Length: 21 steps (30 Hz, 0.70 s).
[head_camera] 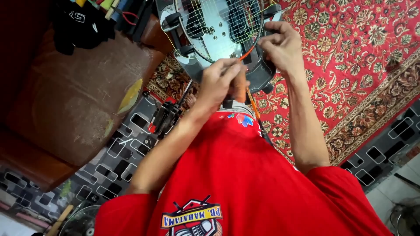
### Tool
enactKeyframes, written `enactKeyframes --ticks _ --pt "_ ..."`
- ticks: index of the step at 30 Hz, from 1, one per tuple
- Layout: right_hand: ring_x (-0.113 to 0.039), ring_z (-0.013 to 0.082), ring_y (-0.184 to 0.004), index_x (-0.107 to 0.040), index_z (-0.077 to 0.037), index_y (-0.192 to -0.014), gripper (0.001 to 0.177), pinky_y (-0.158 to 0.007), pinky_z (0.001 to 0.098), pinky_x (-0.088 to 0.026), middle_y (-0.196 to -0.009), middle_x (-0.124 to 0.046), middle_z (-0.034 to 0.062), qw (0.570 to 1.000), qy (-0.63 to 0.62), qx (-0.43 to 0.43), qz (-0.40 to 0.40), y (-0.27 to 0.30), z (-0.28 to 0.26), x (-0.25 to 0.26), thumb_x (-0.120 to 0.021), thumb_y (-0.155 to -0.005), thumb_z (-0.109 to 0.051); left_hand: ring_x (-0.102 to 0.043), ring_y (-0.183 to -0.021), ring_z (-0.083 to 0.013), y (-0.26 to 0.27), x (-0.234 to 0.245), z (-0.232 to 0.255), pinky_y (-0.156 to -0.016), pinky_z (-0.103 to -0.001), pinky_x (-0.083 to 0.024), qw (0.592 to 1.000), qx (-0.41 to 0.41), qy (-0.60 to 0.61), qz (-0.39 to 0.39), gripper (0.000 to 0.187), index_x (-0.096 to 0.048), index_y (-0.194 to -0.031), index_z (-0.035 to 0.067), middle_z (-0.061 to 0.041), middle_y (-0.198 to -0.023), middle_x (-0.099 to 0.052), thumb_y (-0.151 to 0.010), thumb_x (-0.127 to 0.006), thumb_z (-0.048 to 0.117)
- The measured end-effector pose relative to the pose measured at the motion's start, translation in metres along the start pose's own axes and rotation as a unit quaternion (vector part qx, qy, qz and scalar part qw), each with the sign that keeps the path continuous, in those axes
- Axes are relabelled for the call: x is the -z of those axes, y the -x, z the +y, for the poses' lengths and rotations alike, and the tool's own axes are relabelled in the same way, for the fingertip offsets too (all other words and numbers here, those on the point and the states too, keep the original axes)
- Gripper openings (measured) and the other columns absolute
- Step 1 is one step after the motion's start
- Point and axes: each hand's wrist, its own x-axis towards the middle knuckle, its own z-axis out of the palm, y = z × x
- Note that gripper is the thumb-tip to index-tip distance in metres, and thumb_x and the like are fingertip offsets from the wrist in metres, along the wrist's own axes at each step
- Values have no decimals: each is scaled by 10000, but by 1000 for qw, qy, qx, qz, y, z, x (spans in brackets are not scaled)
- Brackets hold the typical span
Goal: The person is stringing a badminton racket by threading strings through the grommets and using a manual machine to apply tension.
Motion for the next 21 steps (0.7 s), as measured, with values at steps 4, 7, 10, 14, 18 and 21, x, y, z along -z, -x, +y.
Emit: enactKeyframes --ticks 4,7,10,14,18,21 --pt "-592 58 -621 -539 -2 -1287 429 -525 144 -469 -881 -709 43 998 -55 -26 8 0 7 -1 -670 -881 43 -708 -632 -212 7 -23 13 -578 -300 -623 997 -72 -12 5 253 -618 -1091 -71 -138 -798 -701 -913 -594 107" --pt "-552 30 -572 -514 -25 -1267 433 -496 125 -406 -866 -726 55 989 -140 -35 27 -3 18 -6 -589 -854 83 -744 -699 -242 -7 -27 -6 -534 -277 -578 999 -41 7 -30 262 -643 -1122 -42 -147 -996 -729 -914 -601 112" --pt "-530 48 -604 -522 -43 -1224 398 -536 153 -390 -797 -670 23 991 -115 9 60 -7 26 -10 -631 -850 42 -731 -745 -261 -25 -35 -23 -593 -295 -593 995 48 89 -2 334 -631 -1199 -72 -156 -1007 -727 -926 -593 116" --pt "-538 72 -597 -474 -19 -1252 388 -531 179 -410 -884 -711 81 970 -205 -16 128 -8 31 -13 -627 -896 5 -731 -856 -266 -32 -45 -21 -672 -316 -638 986 72 152 24 343 -579 -1265 -80 -172 -1093 -706 -981 -536 106" --pt "-435 55 -444 -441 -28 -1257 369 -376 183 -311 -916 -728 134 940 -286 -7 186 -10 53 -12 -615 -931 -7 -704 -934 -276 -43 -46 -41 -697 -332 -615 965 68 253 2 332 -549 -1306 -46 -154 -1191 -663 -1018 -514 116" --pt "-641 178 -820 -533 -42 -1167 362 -756 303 -570 -1002 -632 111 947 -75 127 284 -21 83 -16 -723 -862 -86 -711 -933 -289 -53 -49 -54 -690 -340 -619 955 70 289 0 422 -476 -1390 -43 -193 -1190 -668 -997 -535 100"
